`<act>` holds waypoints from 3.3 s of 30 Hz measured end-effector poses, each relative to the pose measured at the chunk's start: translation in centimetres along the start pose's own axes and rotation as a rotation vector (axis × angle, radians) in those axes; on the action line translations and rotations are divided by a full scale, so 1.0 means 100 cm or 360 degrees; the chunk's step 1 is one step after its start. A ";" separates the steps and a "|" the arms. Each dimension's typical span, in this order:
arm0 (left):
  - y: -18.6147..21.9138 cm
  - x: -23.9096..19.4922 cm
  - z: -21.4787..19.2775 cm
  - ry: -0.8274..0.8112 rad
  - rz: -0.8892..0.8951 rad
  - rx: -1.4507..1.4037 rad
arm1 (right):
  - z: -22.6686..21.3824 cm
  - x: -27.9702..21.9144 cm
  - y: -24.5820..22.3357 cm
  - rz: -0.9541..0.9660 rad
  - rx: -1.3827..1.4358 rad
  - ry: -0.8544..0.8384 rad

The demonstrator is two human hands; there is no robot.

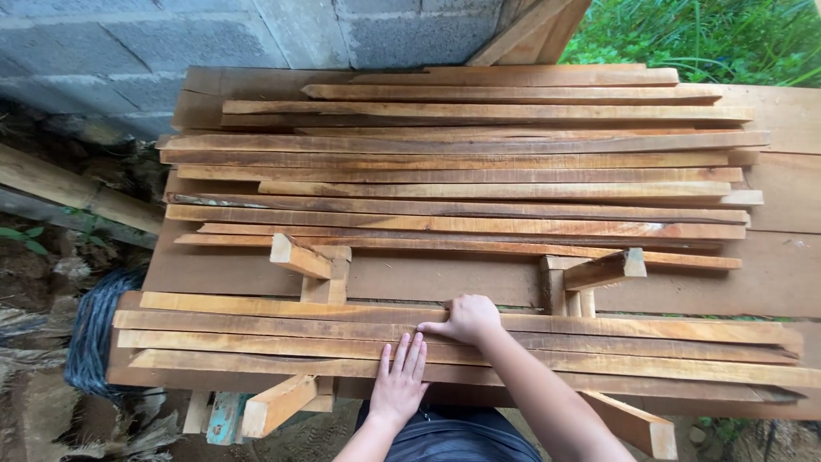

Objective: The person stacks long wooden planks on a wooden workbench. They pick up planks from a pile, align them, and place them in a neat stack. The person handles the planks by hand throughout the process.

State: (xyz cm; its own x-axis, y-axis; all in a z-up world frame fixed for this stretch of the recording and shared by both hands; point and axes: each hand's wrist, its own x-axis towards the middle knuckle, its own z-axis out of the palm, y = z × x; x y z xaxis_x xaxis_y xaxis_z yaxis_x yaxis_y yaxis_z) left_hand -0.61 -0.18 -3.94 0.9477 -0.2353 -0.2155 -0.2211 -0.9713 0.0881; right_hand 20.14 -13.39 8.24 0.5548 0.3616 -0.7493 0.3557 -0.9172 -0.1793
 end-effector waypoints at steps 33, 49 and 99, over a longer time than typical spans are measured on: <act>0.002 0.009 -0.093 -0.0298 -0.0222 -0.0450 | 0.081 0.030 0.028 -0.0369 0.0417 0.0781; -0.066 0.146 -0.110 -0.0789 -0.0631 -0.0515 | 0.020 0.027 0.075 0.0264 0.0540 -0.0043; -0.272 0.407 -0.227 -0.1023 -0.0293 0.0052 | -0.168 0.210 0.262 -0.0641 -0.0247 0.1066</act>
State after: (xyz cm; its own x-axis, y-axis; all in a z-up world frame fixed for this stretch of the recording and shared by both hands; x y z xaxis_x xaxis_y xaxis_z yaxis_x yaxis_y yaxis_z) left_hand 49.20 17.49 6.97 0.6471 -0.0305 -0.7618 -0.0854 -0.9958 -0.0326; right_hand 53.82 -27.05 -1.49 0.6778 0.7291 -0.0946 0.6985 -0.6787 -0.2269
